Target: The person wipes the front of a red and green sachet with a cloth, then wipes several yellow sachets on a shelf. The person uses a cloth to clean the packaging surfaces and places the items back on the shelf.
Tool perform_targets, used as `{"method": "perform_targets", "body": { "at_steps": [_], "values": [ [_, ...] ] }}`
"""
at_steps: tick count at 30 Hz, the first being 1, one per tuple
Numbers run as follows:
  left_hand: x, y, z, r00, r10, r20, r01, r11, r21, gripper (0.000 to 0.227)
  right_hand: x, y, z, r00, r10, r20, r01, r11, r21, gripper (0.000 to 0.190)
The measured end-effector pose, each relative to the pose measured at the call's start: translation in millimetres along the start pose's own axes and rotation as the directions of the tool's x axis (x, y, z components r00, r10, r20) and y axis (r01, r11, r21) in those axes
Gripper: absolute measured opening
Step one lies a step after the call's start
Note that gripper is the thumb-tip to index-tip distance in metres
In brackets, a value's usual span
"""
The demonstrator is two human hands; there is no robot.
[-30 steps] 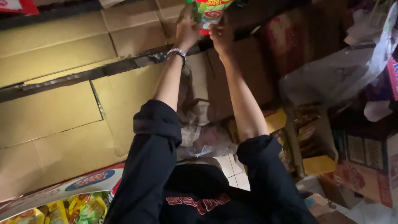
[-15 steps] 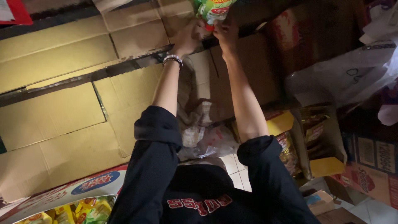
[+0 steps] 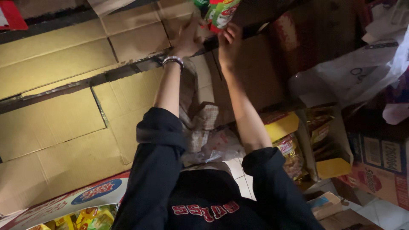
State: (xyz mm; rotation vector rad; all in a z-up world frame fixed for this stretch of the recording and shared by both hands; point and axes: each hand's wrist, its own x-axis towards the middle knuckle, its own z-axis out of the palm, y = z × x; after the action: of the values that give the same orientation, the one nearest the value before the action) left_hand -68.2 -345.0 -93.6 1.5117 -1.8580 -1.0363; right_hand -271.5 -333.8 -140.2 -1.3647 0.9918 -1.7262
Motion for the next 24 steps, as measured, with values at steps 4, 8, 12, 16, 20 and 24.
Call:
{"method": "perform_targets", "body": {
  "at_steps": [4, 8, 12, 16, 20, 24],
  "values": [
    [-4, 10, -5, 0.902, 0.368, -0.225, -0.356, 0.93, 0.095, 0.06, -22, -37, 19, 0.994, 0.105, -0.039, -0.111, 0.972, -0.208, 0.053],
    [-8, 11, -8, 0.919, 0.315, -0.238, -0.313, 0.949, 0.046, 0.054, -58, -80, 42, 0.992, 0.122, 0.037, -0.106, 0.952, -0.288, 0.059],
    [-13, 15, -10, 0.928, 0.235, -0.289, -0.269, 0.959, -0.084, 0.048, -151, -120, 64, 0.9, 0.314, 0.301, 0.011, 0.675, -0.738, 0.066],
    [-15, 13, -9, 0.915, 0.266, -0.304, -0.298, 0.952, -0.064, 0.049, -262, -133, 83, 0.635, 0.67, 0.384, 0.055, 0.457, -0.888, 0.066],
    [-13, 5, -5, 0.92, 0.221, -0.323, -0.267, 0.958, -0.104, 0.045, -307, -127, 87, 0.73, 0.528, 0.434, 0.258, 0.375, -0.89, 0.062],
    [-24, 4, 0, 0.969, 0.042, -0.244, -0.077, 0.988, -0.134, 0.04, -303, -128, 85, 0.646, 0.673, 0.361, 0.14, 0.36, -0.922, 0.068]
  ]
}}
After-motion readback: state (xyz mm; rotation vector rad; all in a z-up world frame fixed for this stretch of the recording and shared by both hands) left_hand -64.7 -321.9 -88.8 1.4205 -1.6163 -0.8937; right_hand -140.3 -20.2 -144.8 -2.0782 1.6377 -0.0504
